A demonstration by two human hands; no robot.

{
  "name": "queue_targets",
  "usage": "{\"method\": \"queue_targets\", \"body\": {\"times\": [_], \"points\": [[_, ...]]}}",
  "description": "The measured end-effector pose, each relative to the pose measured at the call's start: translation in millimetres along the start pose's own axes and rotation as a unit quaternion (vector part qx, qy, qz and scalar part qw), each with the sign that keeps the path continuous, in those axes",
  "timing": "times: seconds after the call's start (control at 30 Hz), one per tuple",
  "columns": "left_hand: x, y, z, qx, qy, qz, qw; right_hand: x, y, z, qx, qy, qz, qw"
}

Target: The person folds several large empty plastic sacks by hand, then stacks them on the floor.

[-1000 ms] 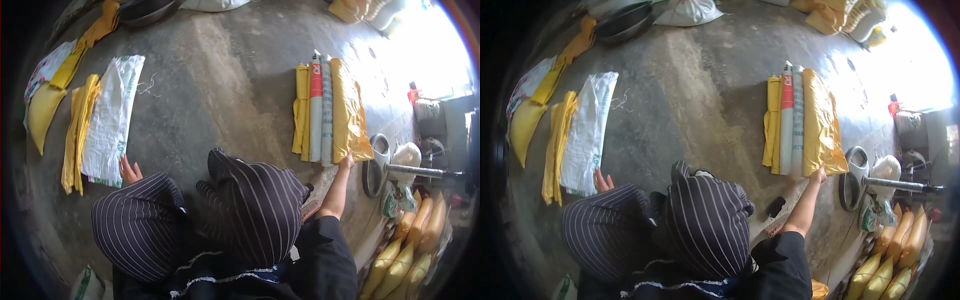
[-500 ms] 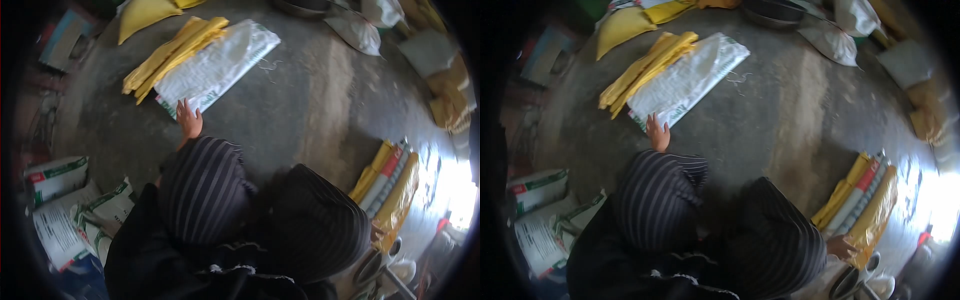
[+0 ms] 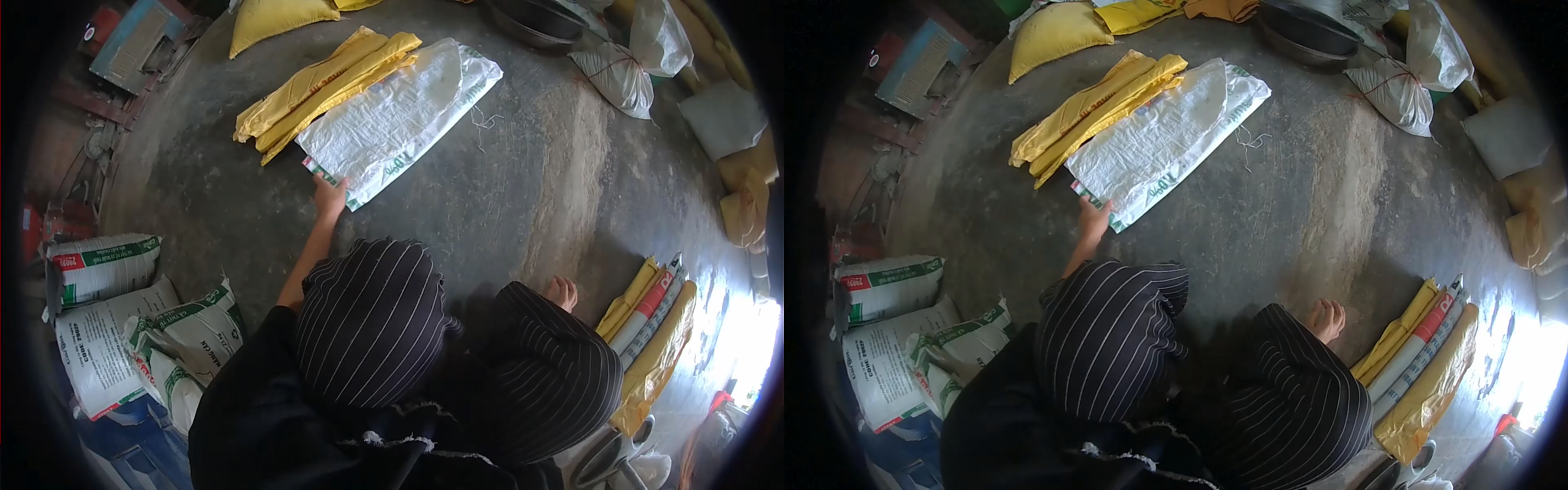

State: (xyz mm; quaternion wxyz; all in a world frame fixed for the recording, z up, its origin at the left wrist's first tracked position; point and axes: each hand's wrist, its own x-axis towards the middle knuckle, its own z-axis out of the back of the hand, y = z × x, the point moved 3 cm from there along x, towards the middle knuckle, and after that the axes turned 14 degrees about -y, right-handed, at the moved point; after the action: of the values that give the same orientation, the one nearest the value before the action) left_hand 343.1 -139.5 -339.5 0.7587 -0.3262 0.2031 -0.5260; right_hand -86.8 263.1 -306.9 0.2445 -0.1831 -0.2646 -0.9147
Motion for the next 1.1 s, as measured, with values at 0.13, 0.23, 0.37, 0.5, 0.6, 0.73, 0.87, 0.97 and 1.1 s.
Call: {"method": "queue_targets", "body": {"times": [0.13, 0.23, 0.37, 0.5, 0.6, 0.73, 0.87, 0.97, 1.1], "points": [[-53, -85, 26, 0.249, -0.193, -0.293, 0.903, -16, -10, -10, 0.013, 0.02, -0.008, 1.0], [-51, -92, 5, 0.222, -0.071, -0.447, 0.864, -19, -14, -12, -0.009, 0.012, -0.015, 1.0], [-6, -93, -21, 0.229, -0.057, -0.562, 0.793, -16, -15, -8, 0.015, -0.02, 0.005, 1.0], [16, -151, -10, 0.114, 0.034, -0.509, 0.852, -18, -1, -10, 0.018, 0.007, 0.048, 0.999], [11, -234, 16, 0.027, 0.032, -0.512, 0.858, -24, 12, -24, 0.075, 0.051, 0.067, 0.994], [-6, -340, 42, -0.116, 0.09, -0.431, 0.89, -31, 66, -36, 0.312, 0.191, -0.179, 0.913], [-22, -403, 54, -0.311, 0.297, -0.255, 0.866, 6, 151, -33, 0.374, 0.278, -0.056, 0.883], [-52, -426, 96, -0.359, 0.333, -0.221, 0.844, 48, 213, -12, 0.413, 0.226, 0.019, 0.882], [-35, -397, 138, -0.381, 0.294, -0.13, 0.867, 76, 249, 15, 0.283, 0.177, 0.043, 0.942]]}}
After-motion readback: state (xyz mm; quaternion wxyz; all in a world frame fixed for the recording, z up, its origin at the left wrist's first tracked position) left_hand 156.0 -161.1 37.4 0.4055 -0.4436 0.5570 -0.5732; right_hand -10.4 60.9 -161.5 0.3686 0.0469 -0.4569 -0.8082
